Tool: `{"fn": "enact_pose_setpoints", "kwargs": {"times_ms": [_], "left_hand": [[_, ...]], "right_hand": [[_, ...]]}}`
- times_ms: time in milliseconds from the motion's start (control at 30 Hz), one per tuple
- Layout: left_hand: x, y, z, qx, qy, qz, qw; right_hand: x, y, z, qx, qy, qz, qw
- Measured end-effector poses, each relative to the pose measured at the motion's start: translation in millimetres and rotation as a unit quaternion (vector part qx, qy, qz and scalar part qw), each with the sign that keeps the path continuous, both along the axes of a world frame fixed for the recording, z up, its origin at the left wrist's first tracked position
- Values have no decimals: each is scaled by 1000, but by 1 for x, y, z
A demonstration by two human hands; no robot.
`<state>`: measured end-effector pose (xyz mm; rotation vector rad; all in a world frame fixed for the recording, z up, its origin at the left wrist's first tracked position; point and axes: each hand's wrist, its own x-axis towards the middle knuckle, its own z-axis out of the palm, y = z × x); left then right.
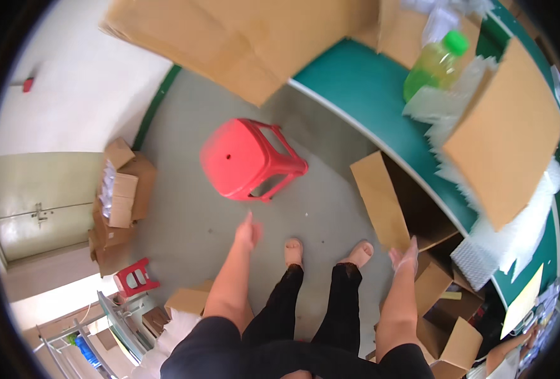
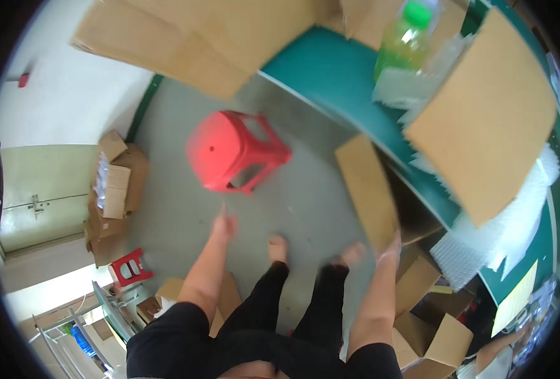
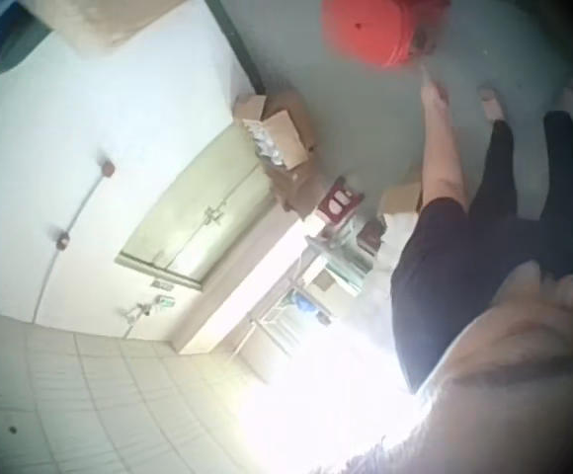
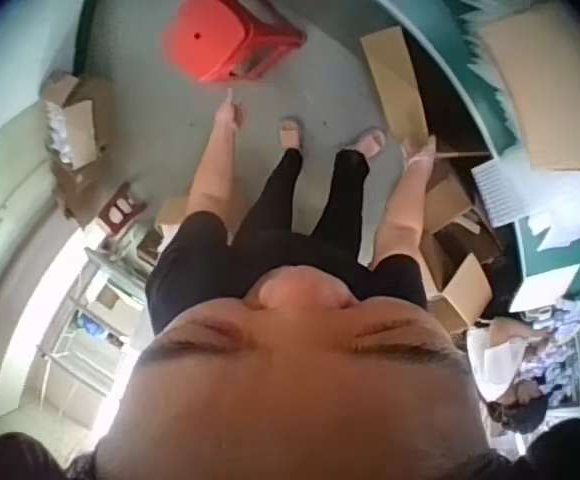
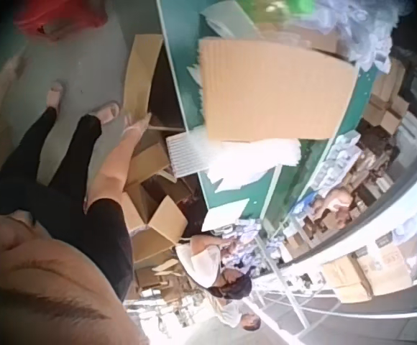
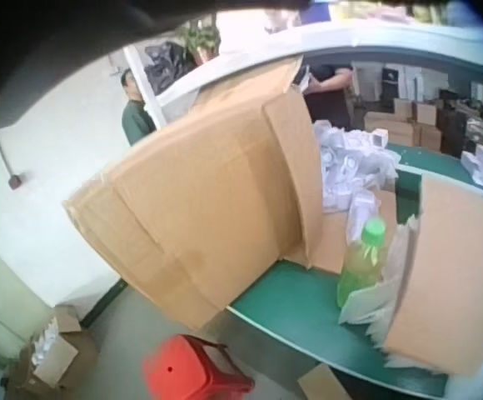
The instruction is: The person gathers plastic scrap from the floor and puts it into a bin, then helps another worker carry and place a box of packaged items onto a workbench before rearranging cardboard boxes.
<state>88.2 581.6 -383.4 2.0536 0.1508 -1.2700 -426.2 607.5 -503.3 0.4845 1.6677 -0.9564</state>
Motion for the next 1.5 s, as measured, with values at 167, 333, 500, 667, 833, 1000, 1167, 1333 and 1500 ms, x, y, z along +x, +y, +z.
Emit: {"fn": "enact_pose_setpoints", "kwargs": {"times_ms": [167,333,500,667,833,1000,1167,1333,1500], "left_hand": [[74,-102,-109,-206,142,61,966],[58,-115,-149,-182,214,250,927],[72,-115,-156,-303,126,302,895],[42,-74,-146,-318,162,268,895],[-52,3,6,3,260,-205,944],[-34,88,3,-78,49,-571,816],[18,141,40,119,293,-516,796],[24,260,19,42,253,-506,824],[32,330,57,-17,279,-440,853]], "right_hand": [[6,-26,-102,-102,27,-145,984],[-34,27,-99,-68,116,-221,966],[8,99,-41,-25,169,-151,974],[71,159,104,5,145,-115,983],[62,233,180,39,167,-33,985],[118,271,242,48,216,57,974],[153,332,271,10,198,74,977],[149,383,301,-20,102,67,992],[94,454,280,-4,94,76,993]]}}
